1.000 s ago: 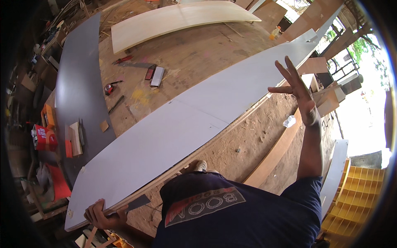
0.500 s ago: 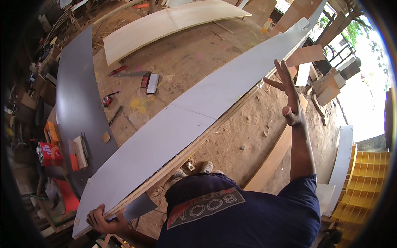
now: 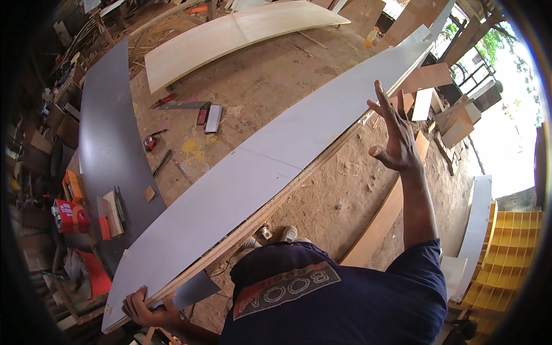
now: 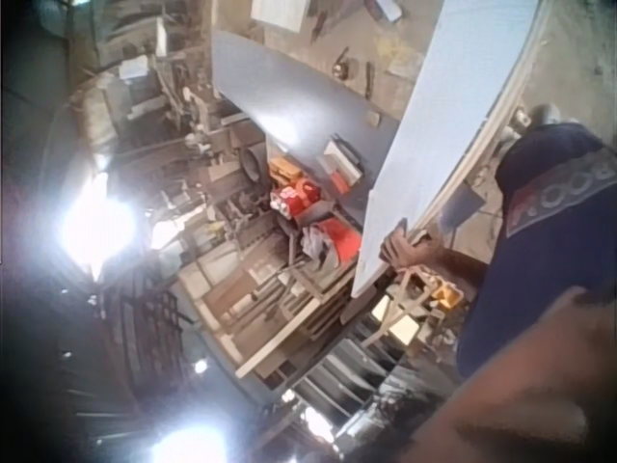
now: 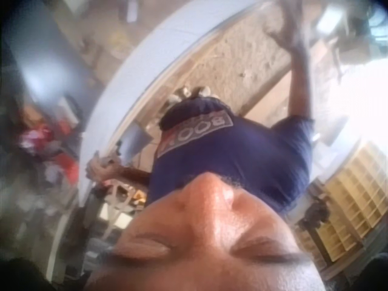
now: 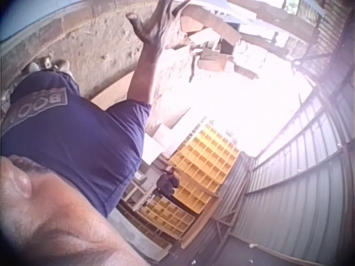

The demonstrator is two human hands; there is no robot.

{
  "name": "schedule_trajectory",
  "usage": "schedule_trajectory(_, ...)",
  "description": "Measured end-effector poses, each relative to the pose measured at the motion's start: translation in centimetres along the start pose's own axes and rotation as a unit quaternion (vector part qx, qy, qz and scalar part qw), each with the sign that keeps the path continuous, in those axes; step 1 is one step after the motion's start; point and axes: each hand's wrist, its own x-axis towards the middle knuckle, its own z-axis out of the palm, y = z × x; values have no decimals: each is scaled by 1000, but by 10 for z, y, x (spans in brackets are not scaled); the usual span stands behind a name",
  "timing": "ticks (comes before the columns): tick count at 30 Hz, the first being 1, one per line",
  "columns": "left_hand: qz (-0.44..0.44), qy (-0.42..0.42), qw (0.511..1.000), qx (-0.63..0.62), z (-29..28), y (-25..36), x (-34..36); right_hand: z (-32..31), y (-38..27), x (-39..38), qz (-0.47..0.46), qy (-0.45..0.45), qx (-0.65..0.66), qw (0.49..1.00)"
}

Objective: The person applies adhesive from a bottle to the edge of a wooden board, presses a veneer strip onto the glued edge, smooths the surface with a block, and then moves to a shelving unit to retrieve another board.

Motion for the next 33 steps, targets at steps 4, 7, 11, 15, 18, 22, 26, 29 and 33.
schedule_trajectory(4,-1,-5,1000,10,0,2,0,8,15,7,-12,-1,-39,999)
schedule_trajectory(7,9,4,1000,7,2,3,2,10,27,14,-3,5,-47,999)
schedule_trajectory(11,8,19,1000,15,4,5,5,3,43,4,-2,54,-81,995)
schedule_trajectory(15,14,19,1000,9,4,2,4,12,32,-12,28,125,36,991)
schedule_trajectory(18,8,13,1000,-2,4,2,5,29,35,-22,35,119,65,990)
schedule_trajectory(22,-1,8,1000,-5,1,5,8,37,17,-21,50,111,140,983)
schedule_trajectory(26,1,6,1000,1,2,2,7,41,6,-21,39,123,186,974)
schedule_trajectory(29,19,7,1000,-4,3,0,7,44,6,-27,19,123,193,973)
schedule_trajectory(33,18,21,1000,13,6,-2,6,45,-13,-29,16,114,236,965)
